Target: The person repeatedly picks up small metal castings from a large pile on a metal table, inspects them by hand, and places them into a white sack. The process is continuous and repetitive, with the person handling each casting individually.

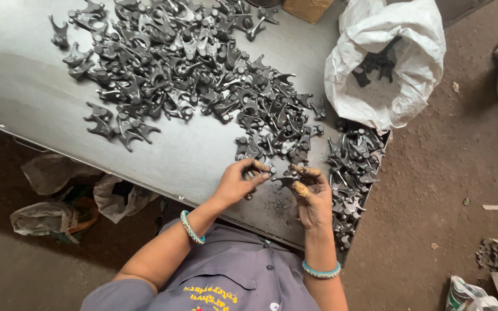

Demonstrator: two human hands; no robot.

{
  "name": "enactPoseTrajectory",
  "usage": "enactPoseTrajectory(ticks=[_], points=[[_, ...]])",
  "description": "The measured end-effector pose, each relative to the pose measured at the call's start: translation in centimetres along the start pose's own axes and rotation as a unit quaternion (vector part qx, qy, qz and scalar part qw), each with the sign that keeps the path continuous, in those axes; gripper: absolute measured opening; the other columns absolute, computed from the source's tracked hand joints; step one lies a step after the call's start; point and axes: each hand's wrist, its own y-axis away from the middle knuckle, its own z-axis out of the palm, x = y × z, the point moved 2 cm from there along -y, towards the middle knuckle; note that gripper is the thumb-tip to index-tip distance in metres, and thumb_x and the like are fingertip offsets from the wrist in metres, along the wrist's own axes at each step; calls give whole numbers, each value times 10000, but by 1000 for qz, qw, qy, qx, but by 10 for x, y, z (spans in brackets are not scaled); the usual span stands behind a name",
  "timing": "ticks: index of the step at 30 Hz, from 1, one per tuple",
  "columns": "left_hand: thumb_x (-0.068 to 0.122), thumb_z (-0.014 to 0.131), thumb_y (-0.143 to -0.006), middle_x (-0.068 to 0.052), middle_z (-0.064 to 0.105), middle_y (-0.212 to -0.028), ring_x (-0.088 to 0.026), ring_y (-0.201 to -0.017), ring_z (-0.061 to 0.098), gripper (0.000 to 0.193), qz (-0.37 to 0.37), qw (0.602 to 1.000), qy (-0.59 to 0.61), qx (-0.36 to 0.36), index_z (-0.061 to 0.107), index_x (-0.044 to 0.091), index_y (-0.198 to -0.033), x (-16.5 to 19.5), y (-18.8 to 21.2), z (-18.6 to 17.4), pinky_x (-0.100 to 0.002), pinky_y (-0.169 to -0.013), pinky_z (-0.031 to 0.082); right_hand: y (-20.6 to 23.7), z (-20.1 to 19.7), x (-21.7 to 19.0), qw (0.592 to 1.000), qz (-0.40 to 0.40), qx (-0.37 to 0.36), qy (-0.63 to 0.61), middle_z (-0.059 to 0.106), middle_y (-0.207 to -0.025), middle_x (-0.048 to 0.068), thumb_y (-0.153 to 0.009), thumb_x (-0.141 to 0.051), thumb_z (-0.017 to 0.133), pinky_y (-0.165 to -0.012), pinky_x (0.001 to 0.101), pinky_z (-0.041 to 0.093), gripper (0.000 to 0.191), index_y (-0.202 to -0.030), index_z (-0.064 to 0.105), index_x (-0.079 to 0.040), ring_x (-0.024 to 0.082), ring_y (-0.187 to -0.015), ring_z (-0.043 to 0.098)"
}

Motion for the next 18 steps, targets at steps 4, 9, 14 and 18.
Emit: enactPoseTrajectory(ticks=[4,9,14,18], points=[[239,788,-943,37,702,-896,-4,-817,602,243,24,993,97,-65,701,28,-1028,-18,2,19,-202,-711,519,6,-9,10,996,67,31,-49,690,-1228,145,-819,34,787,-919,408,603,398,-1176,631,-51,259,-1091,688],[268,773,-935,47,650,-856,-26,-775,573,259,-64,974,180,-119,676,35,-997,-37,3,21,-211,-664,494,11,-1,12,997,70,33,7,682,-1194,86,-819,-21,808,-804,321,588,409,-1185,635,-77,187,-1029,682],[381,705,-985,34,622,-802,-52,-696,547,345,-156,946,233,-161,667,40,-961,-46,3,25,-232,-596,463,14,-3,15,989,118,14,84,603,-798,-27,-927,-276,803,-488,203,441,362,-1190,708,-47,61,-641,560],[420,652,-993,24,671,-837,-46,-729,590,402,-191,934,248,-172,707,22,-1021,-44,3,28,-229,-630,503,14,-21,27,971,170,80,148,587,-644,-40,-846,-470,732,-356,194,339,406,-1022,680,-108,57,-452,503]])
